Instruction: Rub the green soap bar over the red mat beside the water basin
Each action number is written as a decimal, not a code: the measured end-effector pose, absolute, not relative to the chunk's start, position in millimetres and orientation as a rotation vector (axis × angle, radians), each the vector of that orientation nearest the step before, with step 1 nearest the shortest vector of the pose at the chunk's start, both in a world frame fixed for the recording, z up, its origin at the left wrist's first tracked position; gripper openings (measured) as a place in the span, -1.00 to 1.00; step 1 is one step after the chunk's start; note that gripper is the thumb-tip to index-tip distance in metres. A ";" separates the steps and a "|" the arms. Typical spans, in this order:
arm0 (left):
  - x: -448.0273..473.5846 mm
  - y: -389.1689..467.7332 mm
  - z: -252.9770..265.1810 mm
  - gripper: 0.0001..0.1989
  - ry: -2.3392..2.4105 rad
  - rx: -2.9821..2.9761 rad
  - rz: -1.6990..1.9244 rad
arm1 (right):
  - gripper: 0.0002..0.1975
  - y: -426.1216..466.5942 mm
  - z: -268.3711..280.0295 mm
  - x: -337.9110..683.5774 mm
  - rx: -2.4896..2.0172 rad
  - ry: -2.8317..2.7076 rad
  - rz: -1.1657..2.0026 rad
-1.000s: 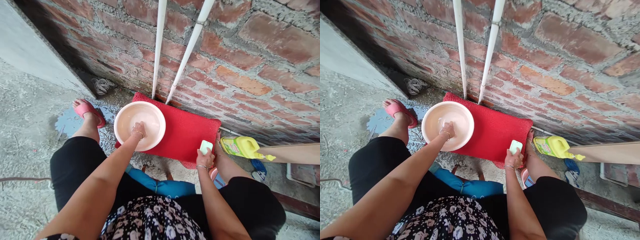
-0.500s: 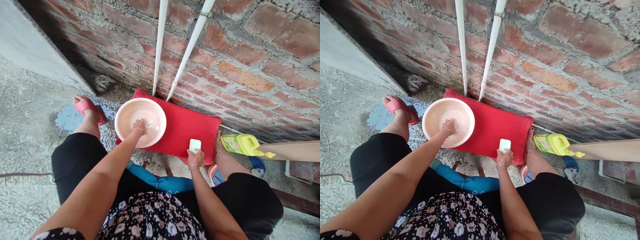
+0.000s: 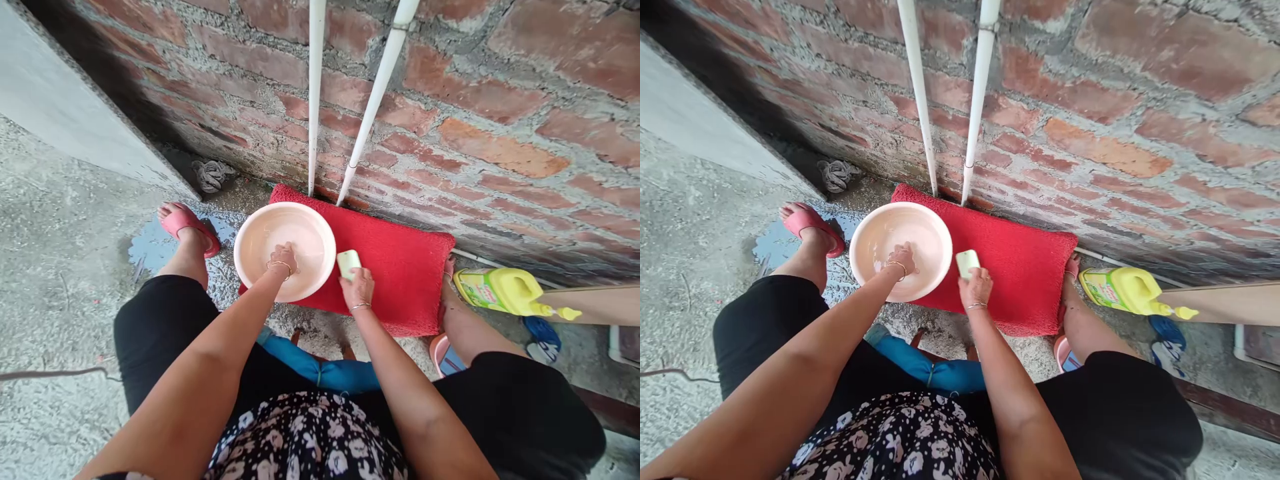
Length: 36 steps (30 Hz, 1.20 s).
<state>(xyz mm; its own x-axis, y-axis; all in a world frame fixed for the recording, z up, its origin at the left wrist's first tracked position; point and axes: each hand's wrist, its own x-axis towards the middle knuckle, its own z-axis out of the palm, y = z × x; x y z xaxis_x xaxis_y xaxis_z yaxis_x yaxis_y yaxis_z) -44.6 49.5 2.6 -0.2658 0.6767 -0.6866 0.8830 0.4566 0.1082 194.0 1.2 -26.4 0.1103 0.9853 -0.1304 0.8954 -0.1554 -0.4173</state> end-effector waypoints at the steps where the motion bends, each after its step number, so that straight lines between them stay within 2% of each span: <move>1: -44.5 49.4 2.4 -0.21 2.035 1.303 -0.387 | -0.66 -0.5 -25.6 217.4 -2.234 -1.800 0.526; 5: -45.4 50.4 -2.4 -0.17 2.028 1.331 -0.398 | -0.58 -9.7 -19.4 312.4 -2.624 -1.296 0.315; 7: -46.6 51.4 -5.7 -0.13 2.023 1.319 -0.407 | -0.57 -5.4 -17.7 327.0 -2.645 -1.207 0.233; 11: -49.2 52.0 -11.0 -0.09 2.007 1.336 -0.400 | -0.58 27.8 -18.5 259.0 -2.316 -1.597 0.323; 16: -49.0 50.5 -11.9 -0.09 2.040 1.342 -0.437 | -0.69 66.1 -10.4 154.1 -2.057 -1.969 0.537; 19: -48.7 49.7 -11.1 -0.14 2.052 1.309 -0.452 | -0.70 65.9 -9.5 172.0 -2.099 -2.032 0.570; 25: -51.9 50.7 -12.9 -0.16 2.043 1.307 -0.427 | -0.57 59.6 -22.1 260.5 -2.472 -1.513 0.308; 31: -54.0 55.1 -16.3 -0.16 2.019 1.293 -0.490 | -0.62 108.3 -14.2 178.6 -2.093 -1.846 0.463; 36: -57.4 55.3 -25.1 -0.08 2.029 1.378 -0.467 | -0.64 136.8 -10.4 164.7 -2.112 -2.029 0.562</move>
<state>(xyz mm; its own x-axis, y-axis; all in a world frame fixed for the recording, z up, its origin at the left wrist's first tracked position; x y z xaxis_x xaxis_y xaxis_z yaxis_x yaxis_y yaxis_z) -57.4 55.3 -25.1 -0.2513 0.6943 -0.6744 0.9193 0.3892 0.0582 164.7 136.8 -10.4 0.0097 0.9875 -0.1571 0.9277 -0.0675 -0.3672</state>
